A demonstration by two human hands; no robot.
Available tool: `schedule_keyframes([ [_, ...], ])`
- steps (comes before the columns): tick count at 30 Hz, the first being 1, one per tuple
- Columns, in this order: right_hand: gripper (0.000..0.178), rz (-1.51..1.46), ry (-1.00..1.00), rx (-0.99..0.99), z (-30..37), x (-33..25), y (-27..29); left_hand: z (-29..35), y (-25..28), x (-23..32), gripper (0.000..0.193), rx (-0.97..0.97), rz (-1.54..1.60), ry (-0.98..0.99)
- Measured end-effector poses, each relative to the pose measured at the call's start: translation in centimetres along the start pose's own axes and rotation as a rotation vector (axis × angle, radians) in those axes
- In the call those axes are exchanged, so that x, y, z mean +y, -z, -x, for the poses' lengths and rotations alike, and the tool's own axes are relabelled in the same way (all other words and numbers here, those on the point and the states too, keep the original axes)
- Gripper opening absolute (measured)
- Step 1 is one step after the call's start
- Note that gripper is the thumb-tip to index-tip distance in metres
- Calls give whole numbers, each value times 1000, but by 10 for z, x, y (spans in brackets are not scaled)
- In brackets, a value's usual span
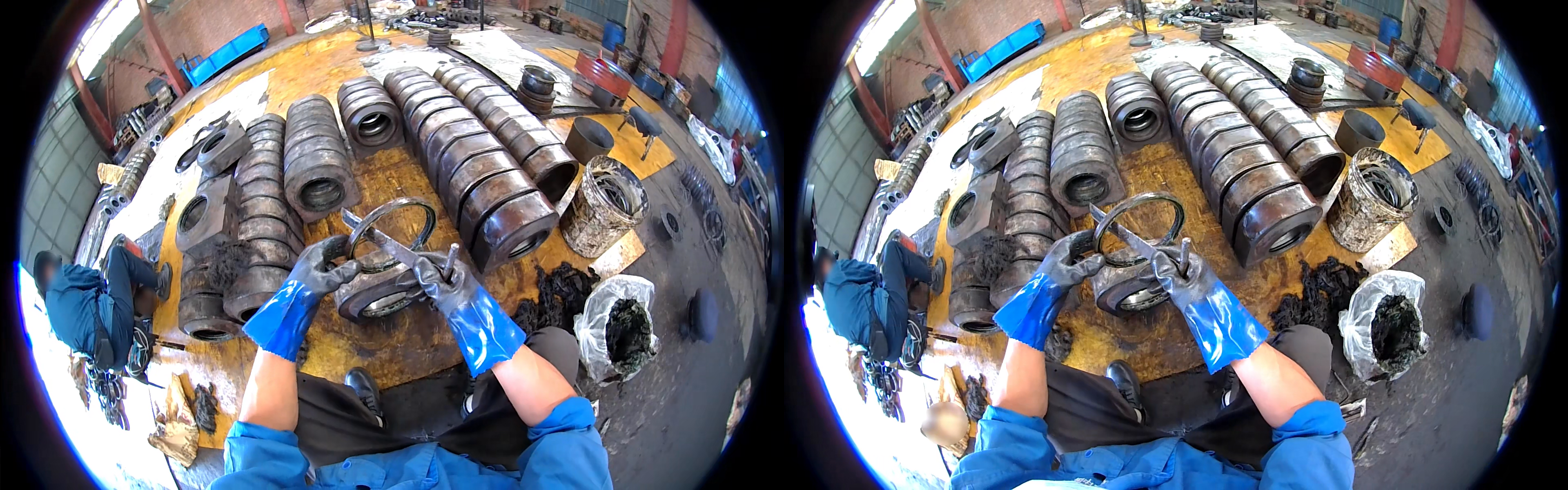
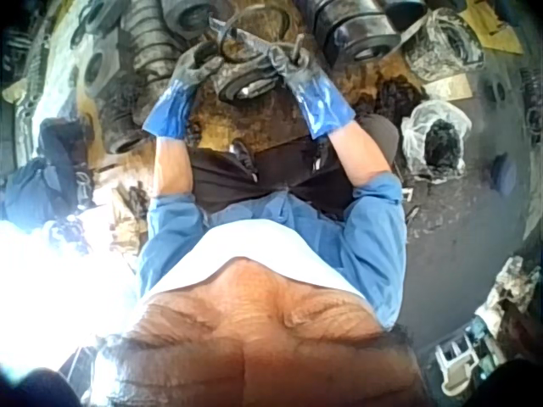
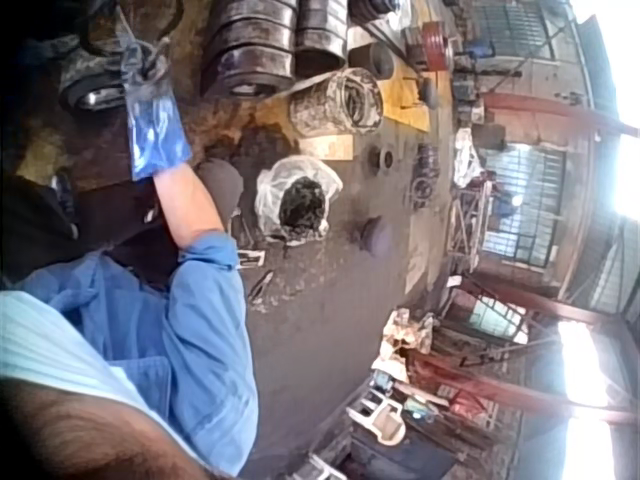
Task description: The person sits on the floor and uses a hammer and a metal scraper to clean debris from a circular metal ring and a cylindrical metal part. The person repeatedly scrapes the surfaces and removes the loosened material by hand.
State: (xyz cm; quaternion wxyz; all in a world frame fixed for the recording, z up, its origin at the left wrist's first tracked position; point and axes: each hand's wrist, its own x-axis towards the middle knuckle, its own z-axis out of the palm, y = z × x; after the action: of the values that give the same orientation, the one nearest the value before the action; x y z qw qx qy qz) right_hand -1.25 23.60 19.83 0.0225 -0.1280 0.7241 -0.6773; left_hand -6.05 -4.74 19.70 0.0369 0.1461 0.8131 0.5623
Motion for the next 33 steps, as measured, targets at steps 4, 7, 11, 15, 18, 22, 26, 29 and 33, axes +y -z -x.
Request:
schedule_keyframes([
  [4, 31, 9, 11, 38, 4, 14, -10, 3, -11, 25, 33, -41, 5, 208],
  [7, 25, -151, -105, 22, 3, 24, -10, 1, -9, 18, 30, -20, -99, 292],
  [11, 39, -168, -67, -146, -7, 23, -1, 3, 2, -10, 16, 54, -5, 263],
  [15, 51, 981, 829, -134, 0, -2, 15, 13, 23, -26, 16, 131, 29, 324],
  [18, 54, 1164, 898, -101, 2, -5, 26, 13, 26, -22, 21, 140, -17, 355],
  [22, 55, 1240, 924, -79, 0, -3, 25, 18, 33, -17, 26, 148, -51, 390],
  [26, 62, 1258, 912, -96, 0, -2, 27, 16, 27, -19, 26, 151, -48, 349],
  [29, 66, 1263, 915, -87, 0, -1, 27, 15, 26, -24, 25, 173, -50, 357],
  [33, 66, 1236, 921, -79, 1, -6, 24, 16, 29, -35, 25, 170, -32, 303],
])
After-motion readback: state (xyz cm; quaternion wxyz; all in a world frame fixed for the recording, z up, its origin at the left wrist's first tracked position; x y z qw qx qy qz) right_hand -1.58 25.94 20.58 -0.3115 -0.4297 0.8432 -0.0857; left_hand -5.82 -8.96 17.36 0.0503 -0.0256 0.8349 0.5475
